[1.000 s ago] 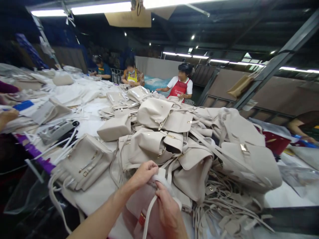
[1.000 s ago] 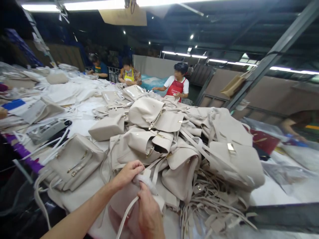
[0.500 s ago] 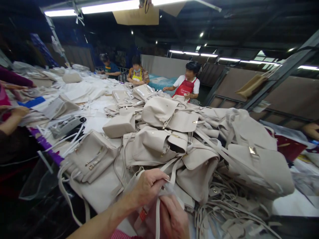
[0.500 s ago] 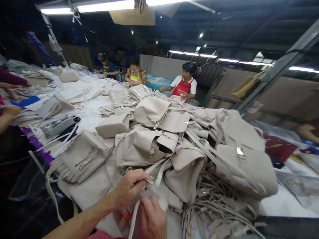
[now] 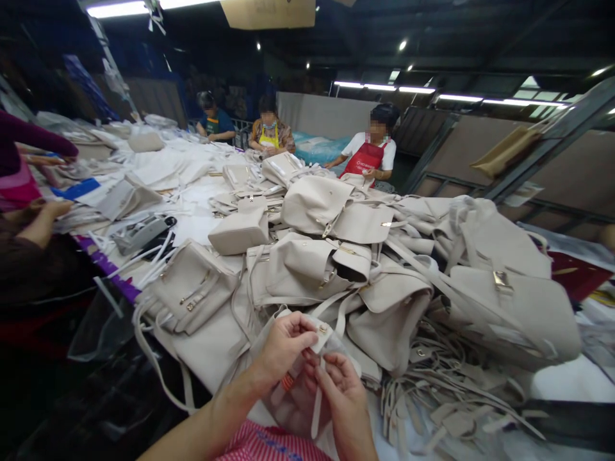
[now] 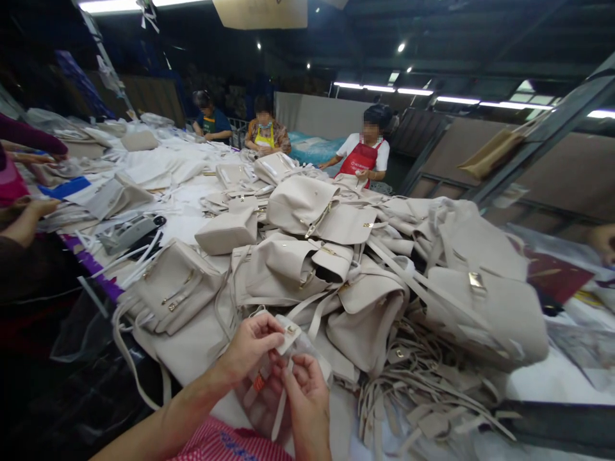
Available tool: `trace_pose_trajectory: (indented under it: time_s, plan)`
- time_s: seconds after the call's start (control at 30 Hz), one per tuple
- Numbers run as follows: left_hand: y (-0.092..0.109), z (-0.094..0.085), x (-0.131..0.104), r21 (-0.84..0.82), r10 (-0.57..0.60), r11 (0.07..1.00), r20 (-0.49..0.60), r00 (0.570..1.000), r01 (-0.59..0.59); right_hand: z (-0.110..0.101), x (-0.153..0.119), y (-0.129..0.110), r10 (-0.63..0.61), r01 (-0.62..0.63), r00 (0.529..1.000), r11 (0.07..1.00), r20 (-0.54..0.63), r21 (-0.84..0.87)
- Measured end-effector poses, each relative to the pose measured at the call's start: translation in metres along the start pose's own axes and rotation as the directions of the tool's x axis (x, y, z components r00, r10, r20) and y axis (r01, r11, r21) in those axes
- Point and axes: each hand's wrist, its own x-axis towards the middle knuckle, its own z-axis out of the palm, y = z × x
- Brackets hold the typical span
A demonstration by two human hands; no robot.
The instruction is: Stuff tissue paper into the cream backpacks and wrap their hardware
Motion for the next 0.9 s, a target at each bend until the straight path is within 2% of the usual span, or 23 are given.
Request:
trace_pose_trajectory:
  time_s: [0.1,0.2,0.27,0.37,0.63,0.73,0.9]
  plan:
    - [-0.004,-0.009,-0.001,-0.062,-0.131,0.989,0.052,0.99,0.134,0.001,-0.004,-0.003,0.087,-0.087,0.996,0.995,-0.001,-0.038]
    - [-0.008,-0.017,-0.003,-0.02,-0.253,0.966,0.098,0.962,0.256,-0.001,-0.007,-0.003,0.114,-0.108,0.993,0.985,0.041,-0.132]
    - [-0.01,-0.02,-0.003,0.025,-0.296,0.955,0.125,0.947,0.295,-0.002,-0.009,-0.003,0.117,-0.103,0.989,0.984,0.087,-0.146]
    - [-0.01,-0.023,-0.001,0.113,-0.317,0.946,0.153,0.936,0.302,-0.002,-0.01,-0.005,0.077,-0.057,0.993,0.98,0.094,-0.191]
    - [-0.013,-0.027,0.001,0.35,-0.37,0.894,0.221,0.902,0.281,0.0,0.0,-0.002,-0.085,0.072,0.995,0.97,-0.049,-0.232]
    - [-0.018,-0.026,0.001,0.38,-0.366,0.883,0.19,0.911,0.276,0.001,0.001,0.001,-0.141,0.118,0.988,0.95,-0.058,-0.29]
    - [-0.025,-0.026,0.0,0.372,-0.324,0.895,0.158,0.933,0.248,-0.003,0.001,0.005,-0.148,0.121,0.987,0.938,-0.062,-0.324]
